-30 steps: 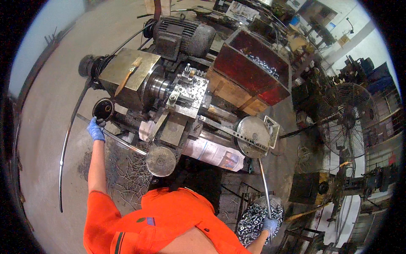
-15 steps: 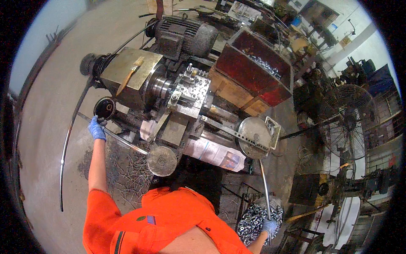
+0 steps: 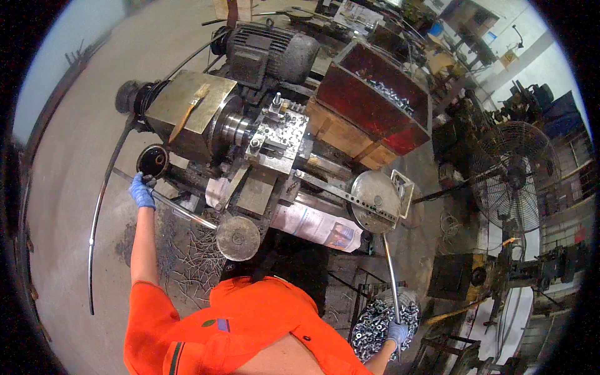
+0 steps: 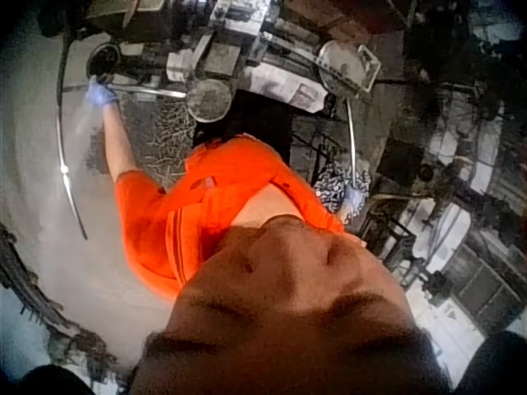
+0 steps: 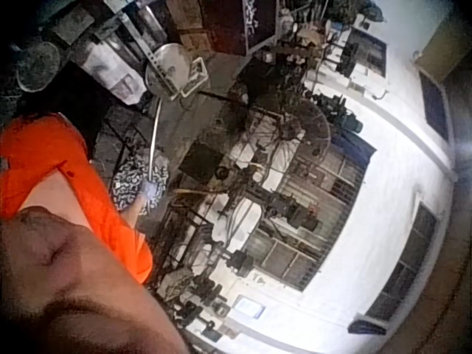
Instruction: The person operates a lathe to process small metal components, inserting pieces into the chuck and using hand levers to control the cutting action.
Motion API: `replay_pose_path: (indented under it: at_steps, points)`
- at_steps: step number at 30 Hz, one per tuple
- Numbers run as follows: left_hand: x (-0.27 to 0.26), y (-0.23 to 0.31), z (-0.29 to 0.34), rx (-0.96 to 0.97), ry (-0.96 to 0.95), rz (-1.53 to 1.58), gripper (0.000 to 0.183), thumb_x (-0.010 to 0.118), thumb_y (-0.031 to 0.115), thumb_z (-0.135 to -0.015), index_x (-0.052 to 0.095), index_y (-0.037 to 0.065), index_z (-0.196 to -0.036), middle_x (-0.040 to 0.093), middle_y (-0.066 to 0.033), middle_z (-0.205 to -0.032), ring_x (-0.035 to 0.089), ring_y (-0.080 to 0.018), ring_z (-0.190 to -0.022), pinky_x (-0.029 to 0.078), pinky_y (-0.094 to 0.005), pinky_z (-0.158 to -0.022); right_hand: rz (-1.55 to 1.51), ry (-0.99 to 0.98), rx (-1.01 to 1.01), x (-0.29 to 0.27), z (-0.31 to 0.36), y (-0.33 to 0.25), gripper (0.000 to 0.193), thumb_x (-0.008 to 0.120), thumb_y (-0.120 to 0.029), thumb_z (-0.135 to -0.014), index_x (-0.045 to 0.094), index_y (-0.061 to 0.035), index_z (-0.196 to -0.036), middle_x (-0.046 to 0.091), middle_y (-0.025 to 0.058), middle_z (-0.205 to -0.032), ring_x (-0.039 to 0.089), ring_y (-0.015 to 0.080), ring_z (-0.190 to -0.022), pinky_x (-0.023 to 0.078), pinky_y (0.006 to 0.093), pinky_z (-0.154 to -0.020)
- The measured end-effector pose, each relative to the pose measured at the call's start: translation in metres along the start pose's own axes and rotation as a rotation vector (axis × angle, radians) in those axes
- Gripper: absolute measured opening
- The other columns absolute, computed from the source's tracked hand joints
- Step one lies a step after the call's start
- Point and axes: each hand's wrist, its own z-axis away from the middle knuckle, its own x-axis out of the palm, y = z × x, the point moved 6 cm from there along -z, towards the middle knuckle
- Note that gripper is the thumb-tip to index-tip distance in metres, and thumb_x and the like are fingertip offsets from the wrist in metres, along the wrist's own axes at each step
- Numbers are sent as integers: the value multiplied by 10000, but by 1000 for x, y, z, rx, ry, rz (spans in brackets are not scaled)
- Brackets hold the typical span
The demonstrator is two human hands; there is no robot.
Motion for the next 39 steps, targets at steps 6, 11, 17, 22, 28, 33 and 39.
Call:
replay_pose_path:
  at_steps: [6, 11, 17, 22, 28, 33, 39]
  points:
    - [-4, -1, -1, 7, 0, -5, 186, 575, 118, -814, 542, -64, -831, 612, -178, -639, 562, -232, -404, 497, -317, -372, 56, 72, -141, -17, 24, -15, 440, 699, -342, -609, 636, 3, -875, 630, 234, -894, 608, 373, -859, 479, 411, -776]
    - [0, -1, 0, -18, -19, -22, 159, 567, 132, -819, 547, -25, -813, 610, -167, -665, 563, -239, -458, 501, -317, -410, 15, 74, -45, -8, 16, -6, 360, 688, -310, -603, 649, -14, -805, 636, 226, -870, 615, 375, -815, 487, 416, -745]
    - [2, 3, 1, -15, -20, -49, 163, 564, 135, -817, 548, -27, -824, 611, -162, -668, 570, -250, -470, 515, -334, -429, -5, 87, -87, 5, 7, 4, 402, 715, -340, -597, 659, -2, -805, 641, 224, -833, 619, 383, -775, 491, 433, -716]
    - [0, 3, 2, -24, -1, 7, 173, 575, 112, -808, 528, -53, -829, 606, -178, -650, 558, -247, -432, 505, -331, -403, -27, 105, -93, -11, 21, -8, 433, 735, -360, -572, 655, 6, -791, 641, 232, -809, 624, 376, -752, 493, 432, -706]
    - [1, 4, 4, -21, -20, 13, 171, 574, 106, -809, 524, -56, -832, 605, -182, -638, 561, -241, -423, 504, -324, -395, -12, 129, -112, -4, 18, -5, 423, 733, -359, -568, 650, 1, -774, 642, 227, -811, 626, 369, -751, 492, 431, -702]
    - [4, 0, 3, -31, -28, 9, 173, 576, 115, -810, 531, -51, -831, 609, -180, -642, 562, -241, -422, 503, -320, -398, 13, 43, -29, 7, 8, 3, 407, 733, -356, -566, 659, -24, -788, 653, 196, -843, 628, 345, -769, 490, 419, -712]
    - [3, 2, 4, -36, -6, -23, 177, 558, 145, -814, 543, -29, -836, 610, -176, -660, 550, -254, -430, 494, -332, -408, -123, -52, -188, -11, 27, -39, 496, 682, -408, -651, 643, -26, -964, 642, 204, -926, 616, 350, -848, 477, 400, -761]
